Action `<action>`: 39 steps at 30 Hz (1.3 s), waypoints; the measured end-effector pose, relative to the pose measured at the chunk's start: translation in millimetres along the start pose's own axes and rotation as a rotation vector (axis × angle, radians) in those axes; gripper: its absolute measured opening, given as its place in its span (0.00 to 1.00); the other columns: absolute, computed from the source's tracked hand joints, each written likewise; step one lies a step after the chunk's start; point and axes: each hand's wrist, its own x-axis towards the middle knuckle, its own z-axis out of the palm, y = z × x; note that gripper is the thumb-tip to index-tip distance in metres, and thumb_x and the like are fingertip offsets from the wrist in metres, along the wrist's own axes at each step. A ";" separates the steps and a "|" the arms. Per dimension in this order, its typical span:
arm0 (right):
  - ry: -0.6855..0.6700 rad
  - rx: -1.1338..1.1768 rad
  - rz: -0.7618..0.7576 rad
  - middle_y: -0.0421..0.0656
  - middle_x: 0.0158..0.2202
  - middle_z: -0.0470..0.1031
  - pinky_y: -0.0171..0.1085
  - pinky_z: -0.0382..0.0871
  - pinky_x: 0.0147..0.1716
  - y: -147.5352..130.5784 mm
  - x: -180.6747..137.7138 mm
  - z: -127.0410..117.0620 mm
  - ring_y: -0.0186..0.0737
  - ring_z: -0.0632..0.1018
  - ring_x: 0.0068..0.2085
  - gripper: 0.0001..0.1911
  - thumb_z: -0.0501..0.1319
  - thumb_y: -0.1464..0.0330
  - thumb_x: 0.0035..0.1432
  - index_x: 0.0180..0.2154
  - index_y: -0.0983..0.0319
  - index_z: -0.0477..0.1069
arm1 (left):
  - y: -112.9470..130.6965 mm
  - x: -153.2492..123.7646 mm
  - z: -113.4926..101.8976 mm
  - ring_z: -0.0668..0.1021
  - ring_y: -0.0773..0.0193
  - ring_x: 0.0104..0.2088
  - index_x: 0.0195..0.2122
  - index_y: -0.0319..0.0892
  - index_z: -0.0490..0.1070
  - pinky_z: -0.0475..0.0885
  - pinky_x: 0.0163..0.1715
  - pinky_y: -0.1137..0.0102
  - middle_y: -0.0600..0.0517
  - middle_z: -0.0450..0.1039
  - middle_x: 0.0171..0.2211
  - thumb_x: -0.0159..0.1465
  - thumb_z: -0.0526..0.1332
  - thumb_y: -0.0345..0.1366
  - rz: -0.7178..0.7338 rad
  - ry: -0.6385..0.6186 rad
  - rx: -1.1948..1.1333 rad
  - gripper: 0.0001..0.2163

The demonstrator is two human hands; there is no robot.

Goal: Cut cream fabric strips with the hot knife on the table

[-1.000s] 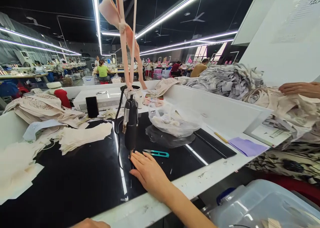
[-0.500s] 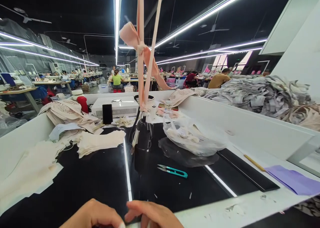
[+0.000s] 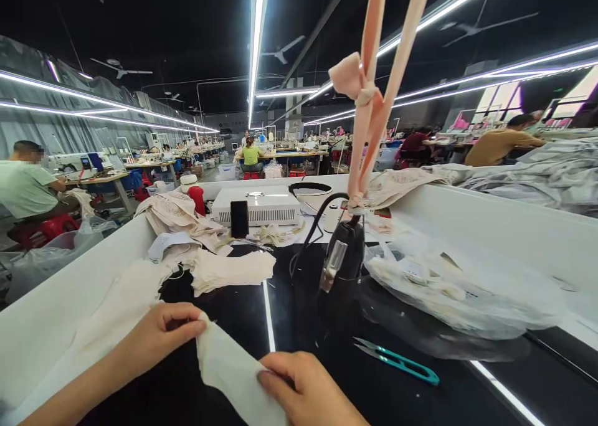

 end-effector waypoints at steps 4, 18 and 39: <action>0.213 -0.087 -0.144 0.37 0.18 0.71 0.29 0.59 0.12 -18.9 49.2 -18.3 0.35 0.72 0.15 0.18 0.55 0.57 0.62 0.36 0.62 0.77 | -11.6 33.9 -28.9 0.67 0.68 0.16 0.33 0.42 0.81 0.63 0.19 0.73 0.55 0.70 0.17 0.64 0.61 0.51 0.027 0.141 0.032 0.18; 0.570 -0.647 -0.488 0.50 0.51 0.82 0.46 0.74 0.56 -11.7 177.5 -45.2 0.49 0.81 0.53 0.17 0.55 0.75 0.66 0.45 0.61 0.82 | -80.1 92.3 -50.2 0.80 0.52 0.54 0.41 0.47 0.83 0.72 0.59 0.58 0.51 0.83 0.48 0.65 0.57 0.38 0.235 0.173 0.411 0.13; 0.301 -0.655 -0.728 0.47 0.46 0.79 0.40 0.80 0.43 28.2 68.0 13.3 0.44 0.82 0.44 0.17 0.51 0.74 0.69 0.45 0.56 0.78 | -109.2 27.2 -144.7 0.79 0.56 0.46 0.47 0.38 0.74 0.75 0.50 0.54 0.47 0.76 0.46 0.71 0.64 0.43 -0.347 0.393 0.809 0.12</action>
